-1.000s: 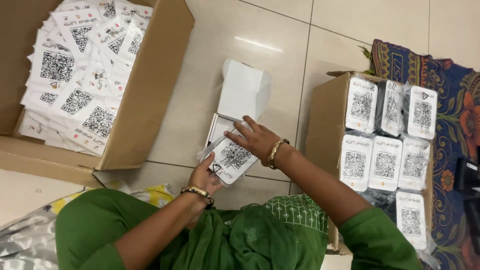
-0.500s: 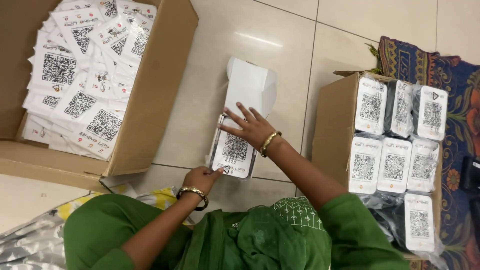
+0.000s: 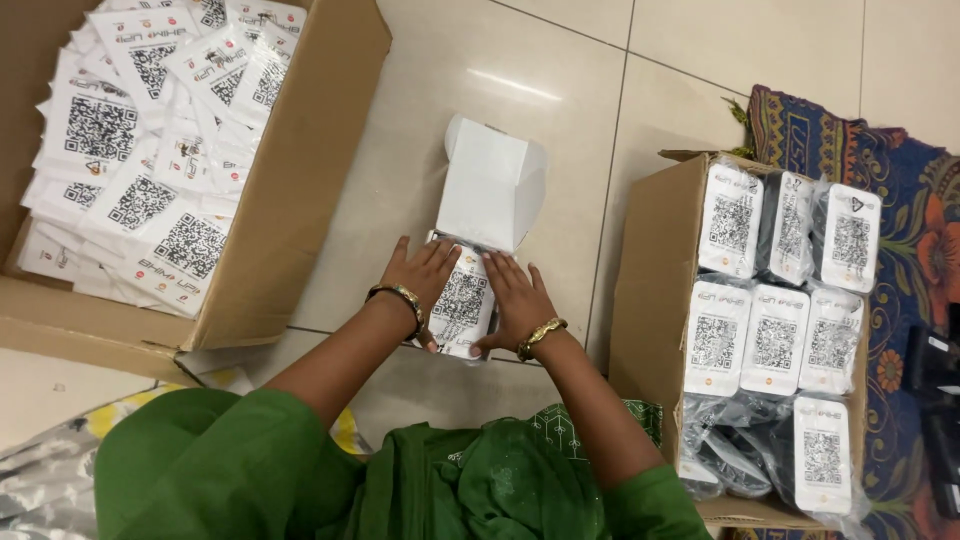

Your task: The person packs individual QR code labels into small white boxes and places these boxes into larger shipping boxes.

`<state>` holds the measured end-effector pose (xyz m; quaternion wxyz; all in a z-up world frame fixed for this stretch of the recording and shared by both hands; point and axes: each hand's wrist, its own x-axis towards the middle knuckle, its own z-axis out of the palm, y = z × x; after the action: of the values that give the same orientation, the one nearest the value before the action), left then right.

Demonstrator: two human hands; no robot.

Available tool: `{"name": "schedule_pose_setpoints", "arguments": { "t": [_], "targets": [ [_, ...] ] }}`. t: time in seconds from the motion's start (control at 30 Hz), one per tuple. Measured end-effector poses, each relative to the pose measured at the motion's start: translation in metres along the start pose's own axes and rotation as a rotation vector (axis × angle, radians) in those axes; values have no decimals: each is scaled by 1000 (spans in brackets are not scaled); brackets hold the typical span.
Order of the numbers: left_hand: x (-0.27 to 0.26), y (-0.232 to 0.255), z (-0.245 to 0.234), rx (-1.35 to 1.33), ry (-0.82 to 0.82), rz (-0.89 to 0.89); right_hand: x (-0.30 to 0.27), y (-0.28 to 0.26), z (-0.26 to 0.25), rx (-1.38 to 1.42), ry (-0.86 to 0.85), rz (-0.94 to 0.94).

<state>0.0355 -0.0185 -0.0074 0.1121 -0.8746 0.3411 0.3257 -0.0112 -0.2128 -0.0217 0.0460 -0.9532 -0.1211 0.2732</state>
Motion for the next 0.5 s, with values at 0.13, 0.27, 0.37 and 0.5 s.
{"name": "schedule_pose_setpoints", "arguments": {
  "t": [0.13,0.27,0.37,0.5],
  "targets": [
    [14,-6,6,-30,26,-2,17,7,-6,-3,28,3],
    [13,-4,5,-24,-3,-22,26,-7,-12,61,41,91],
    [22,-5,10,-8,13,-20,35,-9,-16,46,125,134],
    [10,-10,-13,-143,-11,-24,55,45,43,316,341,110]
  ]
}}
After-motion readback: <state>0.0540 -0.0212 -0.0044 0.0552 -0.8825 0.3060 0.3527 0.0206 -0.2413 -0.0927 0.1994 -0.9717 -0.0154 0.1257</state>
